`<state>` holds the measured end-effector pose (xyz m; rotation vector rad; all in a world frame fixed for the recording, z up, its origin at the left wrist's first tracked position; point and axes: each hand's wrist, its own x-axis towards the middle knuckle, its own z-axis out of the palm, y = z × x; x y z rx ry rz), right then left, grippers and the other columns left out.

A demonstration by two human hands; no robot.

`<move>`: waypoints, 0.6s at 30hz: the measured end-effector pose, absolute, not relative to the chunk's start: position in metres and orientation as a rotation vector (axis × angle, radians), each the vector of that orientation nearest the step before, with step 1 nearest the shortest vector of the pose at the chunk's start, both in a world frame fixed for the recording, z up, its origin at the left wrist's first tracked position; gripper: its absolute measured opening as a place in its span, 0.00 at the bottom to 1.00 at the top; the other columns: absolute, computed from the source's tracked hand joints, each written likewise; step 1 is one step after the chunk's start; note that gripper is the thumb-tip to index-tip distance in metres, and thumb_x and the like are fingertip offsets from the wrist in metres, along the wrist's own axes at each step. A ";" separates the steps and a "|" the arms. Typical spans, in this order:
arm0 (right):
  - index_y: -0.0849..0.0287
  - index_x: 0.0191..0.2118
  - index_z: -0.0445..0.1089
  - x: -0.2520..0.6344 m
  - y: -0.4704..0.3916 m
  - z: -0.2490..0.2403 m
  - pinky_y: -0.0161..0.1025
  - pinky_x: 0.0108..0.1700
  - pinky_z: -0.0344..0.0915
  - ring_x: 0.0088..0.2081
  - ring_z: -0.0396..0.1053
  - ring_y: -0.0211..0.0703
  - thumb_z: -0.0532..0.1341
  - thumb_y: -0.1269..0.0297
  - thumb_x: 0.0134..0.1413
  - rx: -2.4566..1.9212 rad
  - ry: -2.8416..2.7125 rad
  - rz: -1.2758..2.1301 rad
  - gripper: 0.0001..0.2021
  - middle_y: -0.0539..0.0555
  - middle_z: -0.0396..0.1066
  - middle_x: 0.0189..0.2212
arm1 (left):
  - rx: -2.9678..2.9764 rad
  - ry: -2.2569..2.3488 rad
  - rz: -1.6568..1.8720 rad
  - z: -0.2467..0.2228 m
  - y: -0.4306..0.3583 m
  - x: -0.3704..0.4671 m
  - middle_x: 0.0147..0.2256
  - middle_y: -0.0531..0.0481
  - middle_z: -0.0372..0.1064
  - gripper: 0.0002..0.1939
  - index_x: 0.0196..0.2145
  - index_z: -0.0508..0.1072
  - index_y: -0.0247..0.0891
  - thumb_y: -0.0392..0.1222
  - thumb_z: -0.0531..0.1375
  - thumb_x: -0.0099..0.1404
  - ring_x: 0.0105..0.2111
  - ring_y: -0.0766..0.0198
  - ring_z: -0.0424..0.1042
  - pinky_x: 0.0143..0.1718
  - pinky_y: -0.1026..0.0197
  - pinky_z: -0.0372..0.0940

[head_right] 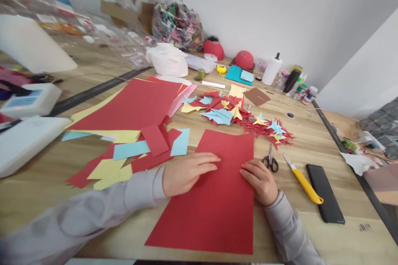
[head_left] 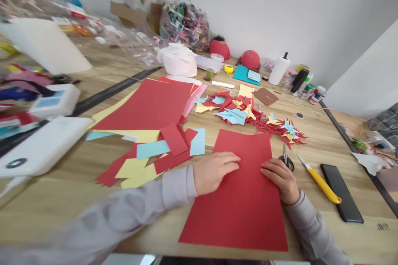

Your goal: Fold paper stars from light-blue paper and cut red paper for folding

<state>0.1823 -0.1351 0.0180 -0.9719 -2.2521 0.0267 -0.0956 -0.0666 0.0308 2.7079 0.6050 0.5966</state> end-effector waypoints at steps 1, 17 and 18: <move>0.53 0.51 0.69 0.184 -0.136 0.020 0.51 0.48 0.68 0.47 0.69 0.51 0.53 0.62 0.61 -0.993 -2.237 0.073 0.15 0.59 0.74 0.42 | 2.717 0.607 0.558 0.026 -0.059 -0.102 0.54 0.44 0.65 0.26 0.48 0.70 0.37 0.24 0.50 0.53 0.56 0.58 0.62 0.57 0.55 0.58; 0.55 0.49 0.70 0.204 -0.143 -0.005 0.54 0.55 0.59 0.53 0.64 0.52 0.57 0.50 0.54 -1.256 -2.311 0.270 0.21 0.61 0.70 0.49 | 2.686 0.582 0.480 -0.026 -0.026 -0.089 0.59 0.43 0.59 0.19 0.50 0.71 0.40 0.37 0.54 0.60 0.62 0.50 0.51 0.60 0.42 0.51; 0.55 0.49 0.70 0.203 -0.144 -0.004 0.54 0.55 0.59 0.54 0.63 0.52 0.57 0.50 0.54 -1.278 -2.301 0.273 0.20 0.61 0.70 0.49 | 2.682 0.588 0.490 -0.026 -0.027 -0.089 0.59 0.43 0.60 0.19 0.50 0.71 0.41 0.37 0.54 0.60 0.62 0.50 0.51 0.60 0.42 0.51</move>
